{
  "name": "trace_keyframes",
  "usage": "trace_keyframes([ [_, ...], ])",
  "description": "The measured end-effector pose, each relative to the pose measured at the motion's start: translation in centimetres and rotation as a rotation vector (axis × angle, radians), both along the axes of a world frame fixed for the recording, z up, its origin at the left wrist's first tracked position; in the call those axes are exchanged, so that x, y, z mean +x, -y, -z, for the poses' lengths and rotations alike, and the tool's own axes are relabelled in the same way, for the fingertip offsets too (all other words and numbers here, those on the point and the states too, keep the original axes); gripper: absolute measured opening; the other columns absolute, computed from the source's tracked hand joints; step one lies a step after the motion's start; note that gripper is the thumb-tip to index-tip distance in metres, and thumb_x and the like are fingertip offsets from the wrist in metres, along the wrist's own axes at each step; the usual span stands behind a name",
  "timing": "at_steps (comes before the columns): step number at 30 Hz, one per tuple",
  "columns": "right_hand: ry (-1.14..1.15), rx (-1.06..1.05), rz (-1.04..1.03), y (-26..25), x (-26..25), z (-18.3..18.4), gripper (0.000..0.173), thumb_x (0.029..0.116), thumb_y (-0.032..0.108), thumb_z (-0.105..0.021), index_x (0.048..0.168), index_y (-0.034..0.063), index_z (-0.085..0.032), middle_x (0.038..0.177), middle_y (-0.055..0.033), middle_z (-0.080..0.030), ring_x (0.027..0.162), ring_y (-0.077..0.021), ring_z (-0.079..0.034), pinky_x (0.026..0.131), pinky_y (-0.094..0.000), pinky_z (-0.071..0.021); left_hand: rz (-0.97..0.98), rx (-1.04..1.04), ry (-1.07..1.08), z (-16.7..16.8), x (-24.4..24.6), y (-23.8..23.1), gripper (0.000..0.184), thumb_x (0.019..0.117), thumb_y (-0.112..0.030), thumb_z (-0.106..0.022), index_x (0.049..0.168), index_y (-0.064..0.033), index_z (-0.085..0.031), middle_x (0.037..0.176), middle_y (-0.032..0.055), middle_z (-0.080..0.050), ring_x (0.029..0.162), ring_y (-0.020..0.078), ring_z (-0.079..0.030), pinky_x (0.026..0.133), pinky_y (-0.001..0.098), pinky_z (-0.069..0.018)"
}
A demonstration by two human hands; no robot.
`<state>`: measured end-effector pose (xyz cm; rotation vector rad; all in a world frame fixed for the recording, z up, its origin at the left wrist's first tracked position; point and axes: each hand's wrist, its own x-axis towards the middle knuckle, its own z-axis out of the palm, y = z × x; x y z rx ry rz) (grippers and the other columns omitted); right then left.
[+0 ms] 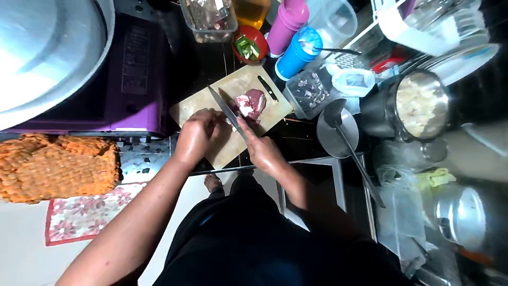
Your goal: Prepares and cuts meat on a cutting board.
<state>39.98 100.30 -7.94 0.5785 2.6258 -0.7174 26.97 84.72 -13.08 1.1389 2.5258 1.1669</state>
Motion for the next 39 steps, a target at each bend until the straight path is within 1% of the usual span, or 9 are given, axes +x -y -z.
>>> trace_keyframes([
  [2, -0.043, -0.061, 0.033, -0.1, 0.1, 0.1, 0.071, 0.1075, 0.013, -0.049, 0.166, 0.0359, -0.016, 0.084, -0.0181, -0.071, 0.076, -0.0376, -0.069, 0.071, -0.0565, -0.0558, 0.024, -0.033, -0.014, -1.2, 0.7, -0.8, 0.019, 0.0956, -0.001, -0.062, 0.111, 0.0066, -0.071, 0.118, 0.0244, -0.071, 0.120, 0.0420, -0.065, 0.111, 0.0578, -0.0445],
  [9, -0.300, -0.071, 0.035, -3.8, 0.1, -1.4, 0.064, 0.1079, 0.012, -0.050, 0.165, 0.0287, -0.026, 0.082, -0.0180, -0.069, 0.061, -0.0327, -0.064, 0.058, -0.0516, -0.0543, 0.184, -0.037, -0.165, 1.1, 2.5, -6.9, 0.013, 0.0961, -0.004, -0.064, 0.101, 0.0020, -0.074, 0.107, 0.0215, -0.070, 0.106, 0.0416, -0.066, 0.094, 0.0561, -0.0531],
  [16, -0.340, -0.049, 0.017, -4.6, -0.8, -4.1, 0.065, 0.1076, 0.011, -0.051, 0.165, 0.0274, -0.025, 0.078, -0.0163, -0.066, 0.055, -0.0295, -0.061, 0.051, -0.0462, -0.0520, 0.159, -0.291, -0.265, 2.4, 3.5, -9.5, 0.018, 0.0972, 0.001, -0.057, 0.108, 0.0064, -0.070, 0.114, 0.0262, -0.070, 0.114, 0.0451, -0.065, 0.096, 0.0565, -0.0522],
  [20, -0.369, -0.113, 0.053, -4.7, -0.2, -3.7, 0.068, 0.1076, 0.014, -0.051, 0.166, 0.0326, -0.021, 0.073, -0.0125, -0.062, 0.047, -0.0224, -0.052, 0.044, -0.0394, -0.0471, 0.081, -0.086, -0.136, 0.4, 3.1, -7.3, 0.017, 0.0947, -0.011, -0.067, 0.104, 0.0021, -0.072, 0.102, 0.0218, -0.072, 0.101, 0.0432, -0.068, 0.090, 0.0581, -0.0538],
  [25, -0.305, -0.239, 0.060, -2.9, -0.4, -0.3, 0.070, 0.1064, 0.011, -0.052, 0.166, 0.0303, -0.020, 0.082, -0.0159, -0.067, 0.058, -0.0259, -0.060, 0.058, -0.0469, -0.0540, -0.109, 0.138, 0.139, -4.0, 1.0, -1.3, 0.025, 0.0994, -0.021, -0.061, 0.111, -0.0030, -0.072, 0.102, 0.0143, -0.072, 0.092, 0.0245, -0.069, 0.083, 0.0452, -0.0564],
  [29, 0.041, -0.180, -0.121, 0.6, -1.5, 1.4, 0.062, 0.1081, 0.015, -0.049, 0.164, 0.0301, -0.027, 0.089, -0.0188, -0.071, 0.083, -0.0369, -0.070, 0.080, -0.0563, -0.0554, -0.221, 0.213, 0.186, -6.2, -0.4, 0.9, 0.025, 0.1011, -0.024, -0.059, 0.113, -0.0039, -0.069, 0.097, 0.0079, -0.070, 0.081, 0.0094, -0.065, 0.075, 0.0285, -0.0550],
  [31, 0.168, -0.059, -0.171, 1.4, -2.0, 1.7, 0.058, 0.1090, 0.018, -0.045, 0.162, 0.0341, -0.031, 0.096, -0.0199, -0.073, 0.094, -0.0402, -0.070, 0.084, -0.0588, -0.0544, -0.219, 0.196, 0.186, -6.1, -0.4, 0.9, 0.025, 0.1006, -0.022, -0.061, 0.115, -0.0038, -0.069, 0.099, 0.0090, -0.071, 0.083, 0.0126, -0.067, 0.076, 0.0319, -0.0563],
  [36, 0.069, 0.099, -0.052, -0.2, -1.6, 1.1, 0.073, 0.1065, 0.013, -0.048, 0.165, 0.0398, -0.013, 0.087, -0.0190, -0.071, 0.079, -0.0400, -0.070, 0.071, -0.0579, -0.0560, -0.163, -0.097, 0.190, -1.0, 0.6, 0.2, 0.039, 0.1023, -0.032, -0.063, 0.126, -0.0008, -0.066, 0.107, 0.0189, -0.072, 0.098, 0.0365, -0.071, 0.089, 0.0597, -0.0561],
  [39, 0.078, 0.140, -0.049, -0.1, -0.8, -0.6, 0.075, 0.1075, 0.014, -0.048, 0.166, 0.0379, -0.008, 0.081, -0.0166, -0.070, 0.076, -0.0373, -0.070, 0.071, -0.0544, -0.0562, -0.155, -0.132, 0.129, 2.1, 1.3, 0.6, 0.039, 0.0977, -0.029, -0.070, 0.119, 0.0034, -0.067, 0.111, 0.0248, -0.068, 0.106, 0.0439, -0.067, 0.091, 0.0624, -0.0533],
])
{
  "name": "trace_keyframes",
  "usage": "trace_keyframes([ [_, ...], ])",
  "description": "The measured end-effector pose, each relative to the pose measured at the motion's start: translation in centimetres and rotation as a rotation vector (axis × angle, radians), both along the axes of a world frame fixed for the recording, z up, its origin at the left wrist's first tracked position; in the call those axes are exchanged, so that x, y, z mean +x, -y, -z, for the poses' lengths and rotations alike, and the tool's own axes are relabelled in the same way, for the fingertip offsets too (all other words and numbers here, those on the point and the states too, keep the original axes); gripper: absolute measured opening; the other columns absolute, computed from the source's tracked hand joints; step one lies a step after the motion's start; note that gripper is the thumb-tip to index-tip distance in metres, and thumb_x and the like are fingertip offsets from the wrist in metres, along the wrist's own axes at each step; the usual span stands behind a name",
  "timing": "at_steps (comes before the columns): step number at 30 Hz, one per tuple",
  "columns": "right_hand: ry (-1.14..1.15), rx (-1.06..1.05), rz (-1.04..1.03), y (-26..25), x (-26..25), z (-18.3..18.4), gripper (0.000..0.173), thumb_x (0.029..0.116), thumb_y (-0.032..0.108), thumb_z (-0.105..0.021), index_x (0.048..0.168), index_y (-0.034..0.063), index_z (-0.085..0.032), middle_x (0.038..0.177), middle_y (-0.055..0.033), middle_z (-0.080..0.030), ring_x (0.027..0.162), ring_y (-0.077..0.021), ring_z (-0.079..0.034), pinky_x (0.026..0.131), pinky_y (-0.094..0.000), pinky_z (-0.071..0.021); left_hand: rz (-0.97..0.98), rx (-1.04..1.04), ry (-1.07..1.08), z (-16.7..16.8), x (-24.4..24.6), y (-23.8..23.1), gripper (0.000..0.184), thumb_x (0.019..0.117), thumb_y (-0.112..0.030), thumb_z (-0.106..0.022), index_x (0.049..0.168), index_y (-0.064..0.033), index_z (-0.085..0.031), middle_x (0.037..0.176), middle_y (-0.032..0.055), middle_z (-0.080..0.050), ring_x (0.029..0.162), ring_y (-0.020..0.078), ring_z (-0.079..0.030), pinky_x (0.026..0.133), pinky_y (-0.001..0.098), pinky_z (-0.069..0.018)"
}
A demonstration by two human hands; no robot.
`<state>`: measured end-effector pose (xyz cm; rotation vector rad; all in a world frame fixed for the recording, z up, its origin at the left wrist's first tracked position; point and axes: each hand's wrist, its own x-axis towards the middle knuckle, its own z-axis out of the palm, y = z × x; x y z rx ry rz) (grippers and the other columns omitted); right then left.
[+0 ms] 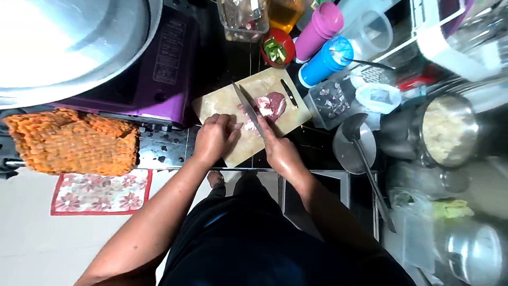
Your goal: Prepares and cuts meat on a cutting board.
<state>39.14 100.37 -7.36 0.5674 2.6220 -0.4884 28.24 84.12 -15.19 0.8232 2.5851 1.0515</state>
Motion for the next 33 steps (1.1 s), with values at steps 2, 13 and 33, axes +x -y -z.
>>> trace_keyframes([
  [2, 0.014, 0.001, -0.032, 0.4, 1.0, -0.5, 0.074, 0.1076, 0.014, -0.047, 0.166, 0.0369, -0.008, 0.081, -0.0157, -0.070, 0.077, -0.0365, -0.070, 0.072, -0.0532, -0.0561, 0.016, 0.051, -0.072, 0.8, 0.2, 0.3, 0.034, 0.0981, -0.027, -0.069, 0.114, 0.0038, -0.068, 0.109, 0.0244, -0.067, 0.105, 0.0434, -0.067, 0.089, 0.0604, -0.0542],
  [13, 0.219, 0.019, -0.093, 3.8, 0.6, 1.7, 0.083, 0.1043, 0.008, -0.048, 0.166, 0.0359, 0.000, 0.092, -0.0170, -0.072, 0.088, -0.0373, -0.071, 0.078, -0.0522, -0.0560, 0.029, 0.081, -0.365, 3.6, 0.5, -0.4, 0.024, 0.0958, -0.020, -0.062, 0.095, 0.0015, -0.072, 0.100, 0.0215, -0.071, 0.095, 0.0429, -0.068, 0.080, 0.0569, -0.0530],
  [33, 0.217, -0.005, -0.134, 3.5, 2.3, 1.5, 0.077, 0.1066, 0.012, -0.045, 0.166, 0.0346, -0.002, 0.092, -0.0160, -0.072, 0.091, -0.0370, -0.071, 0.081, -0.0519, -0.0556, 0.041, 0.138, -0.360, 4.1, 0.9, 0.5, 0.023, 0.0951, -0.020, -0.062, 0.094, 0.0012, -0.070, 0.099, 0.0213, -0.068, 0.095, 0.0421, -0.065, 0.082, 0.0556, -0.0520],
])
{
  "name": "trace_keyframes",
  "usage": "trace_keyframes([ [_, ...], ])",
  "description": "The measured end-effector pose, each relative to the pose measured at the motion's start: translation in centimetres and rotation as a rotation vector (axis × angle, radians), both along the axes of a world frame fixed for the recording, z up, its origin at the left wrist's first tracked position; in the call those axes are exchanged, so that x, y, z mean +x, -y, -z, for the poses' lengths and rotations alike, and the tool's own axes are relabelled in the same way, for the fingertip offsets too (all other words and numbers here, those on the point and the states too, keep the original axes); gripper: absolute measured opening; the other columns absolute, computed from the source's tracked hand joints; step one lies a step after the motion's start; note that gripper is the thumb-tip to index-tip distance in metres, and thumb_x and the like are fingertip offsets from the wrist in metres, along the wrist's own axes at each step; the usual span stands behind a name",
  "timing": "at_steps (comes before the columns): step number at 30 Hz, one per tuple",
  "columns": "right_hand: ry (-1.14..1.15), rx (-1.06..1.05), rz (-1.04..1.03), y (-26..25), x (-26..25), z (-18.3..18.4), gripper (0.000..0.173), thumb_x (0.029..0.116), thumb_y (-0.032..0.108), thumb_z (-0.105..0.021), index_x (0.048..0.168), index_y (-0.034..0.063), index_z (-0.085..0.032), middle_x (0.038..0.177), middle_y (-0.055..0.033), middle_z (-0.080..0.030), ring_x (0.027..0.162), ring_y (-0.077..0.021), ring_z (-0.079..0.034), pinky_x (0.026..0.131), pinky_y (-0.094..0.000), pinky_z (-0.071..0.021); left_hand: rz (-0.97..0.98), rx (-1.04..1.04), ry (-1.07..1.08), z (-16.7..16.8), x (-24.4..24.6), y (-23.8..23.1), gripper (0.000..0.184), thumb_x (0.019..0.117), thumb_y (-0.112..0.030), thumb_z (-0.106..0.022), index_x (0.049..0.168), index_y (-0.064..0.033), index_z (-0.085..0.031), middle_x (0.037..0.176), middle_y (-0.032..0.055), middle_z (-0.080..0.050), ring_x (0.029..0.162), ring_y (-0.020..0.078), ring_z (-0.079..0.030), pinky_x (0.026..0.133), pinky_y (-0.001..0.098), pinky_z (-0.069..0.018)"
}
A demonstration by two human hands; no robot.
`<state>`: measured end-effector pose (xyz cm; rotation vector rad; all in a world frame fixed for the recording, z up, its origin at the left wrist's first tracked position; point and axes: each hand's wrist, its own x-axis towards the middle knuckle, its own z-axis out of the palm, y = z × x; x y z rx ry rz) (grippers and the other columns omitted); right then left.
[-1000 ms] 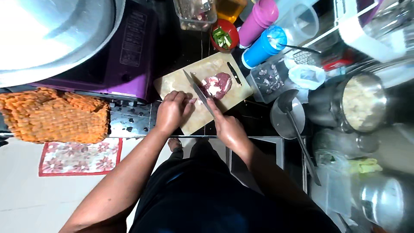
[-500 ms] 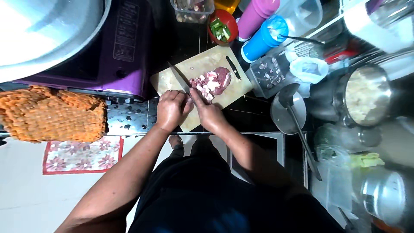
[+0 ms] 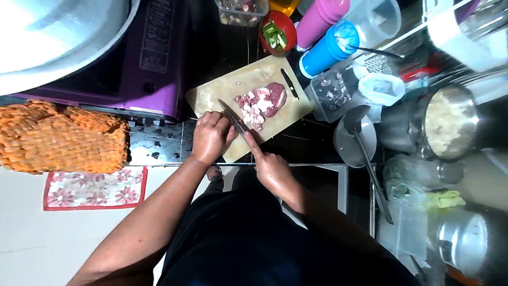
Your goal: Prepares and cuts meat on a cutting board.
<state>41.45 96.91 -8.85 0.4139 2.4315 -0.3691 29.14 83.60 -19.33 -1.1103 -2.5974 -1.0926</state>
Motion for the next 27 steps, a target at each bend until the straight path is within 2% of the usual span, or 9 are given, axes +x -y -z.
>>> trace_keyframes([
  [4, -0.093, -0.004, 0.022, 1.1, -2.6, 1.5, 0.090, 0.1008, 0.005, -0.053, 0.166, 0.0325, 0.003, 0.079, -0.0151, -0.069, 0.076, -0.0360, -0.071, 0.069, -0.0517, -0.0566, 0.000, -0.008, 0.000, 0.0, 0.1, -0.2, 0.023, 0.0961, -0.019, -0.061, 0.093, 0.0019, -0.070, 0.099, 0.0217, -0.069, 0.095, 0.0424, -0.066, 0.082, 0.0550, -0.0519],
  [7, -0.186, -0.027, 0.000, 0.7, -4.2, 2.3, 0.088, 0.1024, 0.006, -0.052, 0.167, 0.0320, 0.002, 0.069, -0.0123, -0.066, 0.065, -0.0335, -0.069, 0.062, -0.0508, -0.0565, -0.009, -0.023, -0.019, -0.1, -0.1, -0.3, 0.027, 0.0973, -0.021, -0.060, 0.097, 0.0025, -0.072, 0.101, 0.0225, -0.070, 0.096, 0.0425, -0.066, 0.083, 0.0551, -0.0524],
  [11, -0.126, -0.226, 0.061, -2.1, -2.2, 1.8, 0.081, 0.1062, 0.010, -0.049, 0.166, 0.0371, -0.003, 0.086, -0.0177, -0.071, 0.079, -0.0370, -0.070, 0.075, -0.0556, -0.0573, -0.066, -0.039, -0.008, -0.5, -0.3, -0.8, 0.018, 0.0946, -0.014, -0.063, 0.097, 0.0016, -0.071, 0.100, 0.0222, -0.070, 0.095, 0.0417, -0.067, 0.083, 0.0533, -0.0539],
  [15, -0.139, -0.322, 0.128, -6.2, 1.1, 0.3, 0.062, 0.1098, 0.019, -0.046, 0.164, 0.0364, -0.023, 0.093, -0.0177, -0.071, 0.085, -0.0335, -0.068, 0.085, -0.0524, -0.0539, -0.078, -0.026, 0.082, -1.7, -0.8, -1.2, 0.015, 0.0938, -0.009, -0.066, 0.101, 0.0028, -0.069, 0.098, 0.0222, -0.070, 0.096, 0.0420, -0.068, 0.084, 0.0552, -0.0545],
  [17, -0.258, -0.185, 0.152, -6.8, 1.5, -0.3, 0.061, 0.1083, 0.016, -0.048, 0.163, 0.0349, -0.029, 0.083, -0.0164, -0.072, 0.078, -0.0355, -0.069, 0.077, -0.0541, -0.0551, -0.055, -0.009, 0.167, -2.4, -1.1, -1.5, 0.018, 0.0936, -0.010, -0.066, 0.104, 0.0044, -0.067, 0.101, 0.0235, -0.069, 0.100, 0.0425, -0.068, 0.087, 0.0572, -0.0538],
  [20, -0.192, 0.031, 0.166, -6.3, -0.1, 0.1, 0.072, 0.1070, 0.014, -0.047, 0.165, 0.0413, -0.013, 0.084, -0.0154, -0.071, 0.081, -0.0381, -0.070, 0.071, -0.0553, -0.0552, -0.038, -0.013, 0.260, -3.0, -1.8, -2.3, 0.017, 0.0931, -0.007, -0.069, 0.105, 0.0047, -0.066, 0.107, 0.0238, -0.065, 0.102, 0.0407, -0.066, 0.089, 0.0576, -0.0540],
  [22, -0.124, 0.025, 0.133, -5.2, -0.7, 0.5, 0.077, 0.1053, 0.011, -0.048, 0.165, 0.0424, -0.011, 0.089, -0.0162, -0.072, 0.085, -0.0383, -0.071, 0.073, -0.0556, -0.0561, -0.032, -0.019, 0.266, -3.3, -2.1, -2.7, 0.011, 0.0944, -0.005, -0.068, 0.101, 0.0041, -0.068, 0.102, 0.0226, -0.068, 0.096, 0.0383, -0.069, 0.086, 0.0558, -0.0552],
  [24, -0.121, -0.019, 0.083, -4.8, -0.8, 0.1, 0.073, 0.1057, 0.012, -0.047, 0.164, 0.0449, -0.017, 0.089, -0.0156, -0.072, 0.086, -0.0377, -0.071, 0.074, -0.0549, -0.0555, -0.031, -0.007, 0.284, -3.7, -2.2, -2.5, 0.010, 0.0950, -0.002, -0.065, 0.102, 0.0039, -0.070, 0.103, 0.0218, -0.070, 0.097, 0.0362, -0.070, 0.087, 0.0542, -0.0558],
  [27, -0.246, -0.045, 0.120, -5.9, -0.5, -0.2, 0.071, 0.1057, 0.011, -0.048, 0.162, 0.0453, -0.024, 0.084, -0.0149, -0.072, 0.079, -0.0369, -0.071, 0.069, -0.0552, -0.0551, -0.043, 0.056, 0.319, -3.8, -2.3, -1.6, 0.011, 0.0974, -0.002, -0.062, 0.102, 0.0030, -0.070, 0.108, 0.0198, -0.072, 0.102, 0.0315, -0.070, 0.092, 0.0497, -0.0552],
])
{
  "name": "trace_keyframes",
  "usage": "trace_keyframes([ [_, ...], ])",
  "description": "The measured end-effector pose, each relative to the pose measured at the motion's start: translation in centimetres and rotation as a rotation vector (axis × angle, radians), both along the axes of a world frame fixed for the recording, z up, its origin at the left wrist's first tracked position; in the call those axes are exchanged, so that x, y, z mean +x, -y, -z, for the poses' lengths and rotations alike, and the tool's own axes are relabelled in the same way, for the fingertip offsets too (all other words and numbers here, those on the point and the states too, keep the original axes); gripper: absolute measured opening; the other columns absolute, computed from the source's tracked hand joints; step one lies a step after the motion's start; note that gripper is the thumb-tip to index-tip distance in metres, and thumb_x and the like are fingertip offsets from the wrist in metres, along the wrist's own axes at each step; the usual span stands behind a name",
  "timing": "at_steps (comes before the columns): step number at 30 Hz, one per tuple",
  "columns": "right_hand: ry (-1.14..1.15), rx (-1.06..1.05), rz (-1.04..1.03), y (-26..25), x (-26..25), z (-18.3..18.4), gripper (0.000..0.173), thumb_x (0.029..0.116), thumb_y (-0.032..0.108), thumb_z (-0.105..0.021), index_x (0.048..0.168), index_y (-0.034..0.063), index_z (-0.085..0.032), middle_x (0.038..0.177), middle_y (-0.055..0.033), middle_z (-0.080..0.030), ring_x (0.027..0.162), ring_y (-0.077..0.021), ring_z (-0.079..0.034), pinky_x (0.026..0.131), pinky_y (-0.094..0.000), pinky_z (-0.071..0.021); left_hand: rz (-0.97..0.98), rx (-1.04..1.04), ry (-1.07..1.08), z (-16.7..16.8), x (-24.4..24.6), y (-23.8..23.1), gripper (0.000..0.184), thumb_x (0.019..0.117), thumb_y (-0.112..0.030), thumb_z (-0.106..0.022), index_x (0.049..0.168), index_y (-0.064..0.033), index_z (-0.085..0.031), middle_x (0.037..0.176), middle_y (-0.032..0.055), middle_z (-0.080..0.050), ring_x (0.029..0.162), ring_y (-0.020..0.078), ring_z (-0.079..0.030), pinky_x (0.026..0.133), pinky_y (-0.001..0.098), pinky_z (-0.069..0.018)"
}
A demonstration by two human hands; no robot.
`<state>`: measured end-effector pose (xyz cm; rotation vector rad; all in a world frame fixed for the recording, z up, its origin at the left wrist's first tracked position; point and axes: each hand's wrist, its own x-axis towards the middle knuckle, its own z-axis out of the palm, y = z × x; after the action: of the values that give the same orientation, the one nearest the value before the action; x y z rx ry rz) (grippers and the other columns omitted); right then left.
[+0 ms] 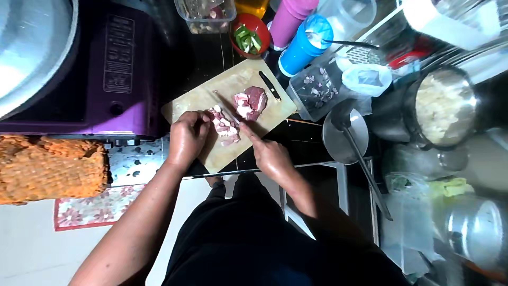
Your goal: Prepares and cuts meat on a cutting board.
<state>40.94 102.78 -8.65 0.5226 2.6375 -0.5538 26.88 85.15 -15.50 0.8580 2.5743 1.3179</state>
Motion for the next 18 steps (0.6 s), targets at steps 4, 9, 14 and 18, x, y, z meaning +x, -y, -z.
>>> trace_keyframes([
  [4, -0.231, -0.090, 0.091, -2.2, 0.4, -0.2, 0.067, 0.1045, 0.010, -0.053, 0.163, 0.0327, -0.031, 0.076, -0.0148, -0.070, 0.065, -0.0332, -0.067, 0.062, -0.0533, -0.0545, -0.032, -0.017, -0.032, -1.6, 0.1, -0.3, 0.013, 0.0947, -0.002, -0.063, 0.104, 0.0051, -0.069, 0.110, 0.0245, -0.066, 0.105, 0.0380, -0.065, 0.094, 0.0529, -0.0514],
  [9, -0.351, -0.149, 0.149, -3.8, 0.2, -2.4, 0.067, 0.1068, 0.014, -0.052, 0.164, 0.0354, -0.025, 0.071, -0.0105, -0.064, 0.052, -0.0225, -0.055, 0.053, -0.0438, -0.0499, 0.230, -0.075, -0.134, -2.9, -0.7, -5.5, 0.028, 0.1010, -0.002, -0.054, 0.122, -0.0036, -0.072, 0.130, 0.0174, -0.067, 0.124, 0.0382, -0.061, 0.107, 0.0541, -0.0466],
  [14, -0.400, -0.143, 0.215, -4.9, 0.8, -3.4, 0.071, 0.1072, 0.014, -0.051, 0.165, 0.0393, -0.019, 0.067, -0.0071, -0.057, 0.048, -0.0180, -0.047, 0.048, -0.0383, -0.0452, 0.515, -0.322, -0.238, -1.7, -2.3, -9.0, 0.021, 0.0999, -0.008, -0.061, 0.118, -0.0052, -0.072, 0.128, 0.0190, -0.066, 0.118, 0.0425, -0.062, 0.098, 0.0601, -0.0474],
  [18, -0.380, -0.146, 0.271, -5.6, 2.3, -2.8, 0.072, 0.1068, 0.012, -0.052, 0.165, 0.0388, -0.019, 0.069, -0.0093, -0.059, 0.050, -0.0192, -0.049, 0.051, -0.0389, -0.0469, 0.579, -0.432, -0.233, -1.8, -3.4, -9.0, 0.021, 0.0921, -0.015, -0.075, 0.111, -0.0076, -0.075, 0.131, 0.0209, -0.062, 0.120, 0.0447, -0.056, 0.098, 0.0612, -0.0453],
])
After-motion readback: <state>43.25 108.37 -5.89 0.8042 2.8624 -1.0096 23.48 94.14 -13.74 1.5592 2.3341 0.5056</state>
